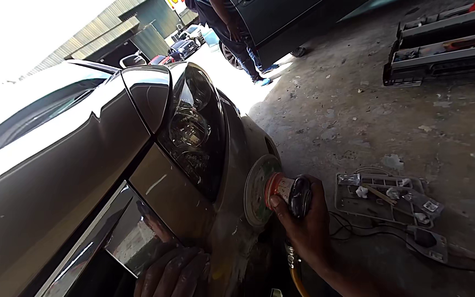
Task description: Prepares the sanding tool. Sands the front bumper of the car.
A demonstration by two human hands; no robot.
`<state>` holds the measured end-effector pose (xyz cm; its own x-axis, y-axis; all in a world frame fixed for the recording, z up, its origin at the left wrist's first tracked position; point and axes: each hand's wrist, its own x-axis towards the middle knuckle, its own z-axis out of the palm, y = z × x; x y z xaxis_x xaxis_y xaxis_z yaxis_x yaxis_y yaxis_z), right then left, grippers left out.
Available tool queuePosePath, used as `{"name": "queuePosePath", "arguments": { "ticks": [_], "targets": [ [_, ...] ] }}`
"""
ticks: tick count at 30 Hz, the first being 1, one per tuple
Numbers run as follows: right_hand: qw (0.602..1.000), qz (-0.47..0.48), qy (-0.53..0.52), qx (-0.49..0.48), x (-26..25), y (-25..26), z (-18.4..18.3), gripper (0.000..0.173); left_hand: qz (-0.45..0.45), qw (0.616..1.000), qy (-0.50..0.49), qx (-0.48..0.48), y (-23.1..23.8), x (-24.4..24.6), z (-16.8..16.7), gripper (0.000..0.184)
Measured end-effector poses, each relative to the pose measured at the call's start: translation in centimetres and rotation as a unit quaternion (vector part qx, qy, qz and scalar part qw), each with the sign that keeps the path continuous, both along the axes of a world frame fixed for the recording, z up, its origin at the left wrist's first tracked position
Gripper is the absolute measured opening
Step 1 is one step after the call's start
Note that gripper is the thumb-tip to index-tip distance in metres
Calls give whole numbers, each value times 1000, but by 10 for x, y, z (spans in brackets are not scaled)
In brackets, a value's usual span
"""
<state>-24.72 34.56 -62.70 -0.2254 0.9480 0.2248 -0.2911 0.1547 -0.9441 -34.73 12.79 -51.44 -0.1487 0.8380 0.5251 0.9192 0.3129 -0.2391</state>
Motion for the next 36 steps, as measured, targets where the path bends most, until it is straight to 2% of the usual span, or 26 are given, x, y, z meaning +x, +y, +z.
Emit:
{"name": "queuePosePath", "arguments": {
  "ticks": [3, 7, 13, 19, 36],
  "targets": [
    [1000, 4, -5, 19, 3, -2, -6, 66, -4, 1000, -4, 4, 0, 0, -1, 23],
    [998, 29, -52, -21, 10, -1, -22, 69, -6, 1000, -1, 10, 1, -1, -1, 22],
    [997, 55, -59, 9, 22, -18, -38, 75, -4, 1000, 1, 9, 1, 1, 0, 24],
    [993, 64, -85, -47, 24, -13, -51, 79, -4, 1000, 2, 6, 1, 0, 0, 24],
    [977, 92, -166, -94, 29, -1, -72, 80, 2, 1000, 9, 13, 2, 1, -1, 24]
  ]
}}
